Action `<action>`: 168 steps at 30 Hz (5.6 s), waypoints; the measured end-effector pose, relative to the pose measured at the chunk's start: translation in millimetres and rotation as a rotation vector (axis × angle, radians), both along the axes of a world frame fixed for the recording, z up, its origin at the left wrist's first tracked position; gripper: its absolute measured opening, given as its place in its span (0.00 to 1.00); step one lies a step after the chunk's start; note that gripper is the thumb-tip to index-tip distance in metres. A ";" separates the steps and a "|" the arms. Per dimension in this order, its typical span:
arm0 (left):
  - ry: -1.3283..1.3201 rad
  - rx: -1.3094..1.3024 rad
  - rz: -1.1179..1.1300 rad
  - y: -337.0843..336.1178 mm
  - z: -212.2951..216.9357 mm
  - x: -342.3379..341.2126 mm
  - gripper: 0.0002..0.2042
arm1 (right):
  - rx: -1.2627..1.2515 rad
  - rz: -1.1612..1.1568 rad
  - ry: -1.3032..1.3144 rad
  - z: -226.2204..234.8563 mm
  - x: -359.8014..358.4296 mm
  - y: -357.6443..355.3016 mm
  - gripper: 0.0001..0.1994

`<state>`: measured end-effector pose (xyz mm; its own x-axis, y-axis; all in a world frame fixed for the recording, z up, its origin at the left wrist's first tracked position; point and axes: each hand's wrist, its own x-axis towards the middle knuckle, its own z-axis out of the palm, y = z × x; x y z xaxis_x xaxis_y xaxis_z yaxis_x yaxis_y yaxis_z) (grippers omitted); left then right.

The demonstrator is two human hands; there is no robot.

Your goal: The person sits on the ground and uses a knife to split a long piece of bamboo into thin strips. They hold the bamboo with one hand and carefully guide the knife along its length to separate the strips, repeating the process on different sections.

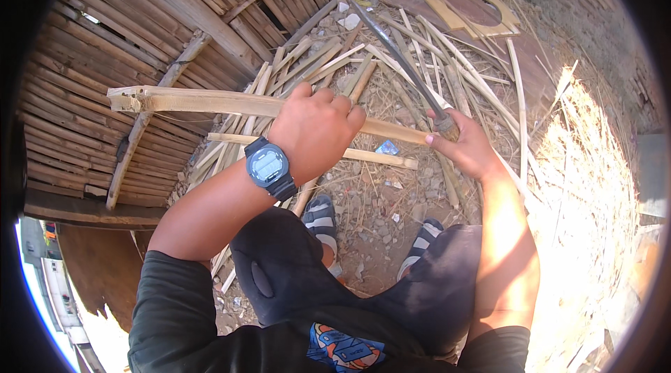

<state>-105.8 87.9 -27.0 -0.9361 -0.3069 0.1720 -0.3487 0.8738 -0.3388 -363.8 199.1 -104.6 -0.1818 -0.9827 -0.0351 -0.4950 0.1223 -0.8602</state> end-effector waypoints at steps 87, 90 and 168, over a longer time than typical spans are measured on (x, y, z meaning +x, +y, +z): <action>0.547 1.058 0.259 11.3 -21.3 60.0 0.24 | -0.468 -0.324 -0.487 32.7 52.7 -51.7 0.15; 0.200 1.310 0.102 25.1 -27.3 47.7 0.22 | -0.595 -0.422 -0.579 53.6 66.8 -67.0 0.13; 1.816 1.384 -0.116 -107.0 9.6 139.3 0.32 | 0.670 -0.277 -0.068 -261.5 157.9 -18.0 0.29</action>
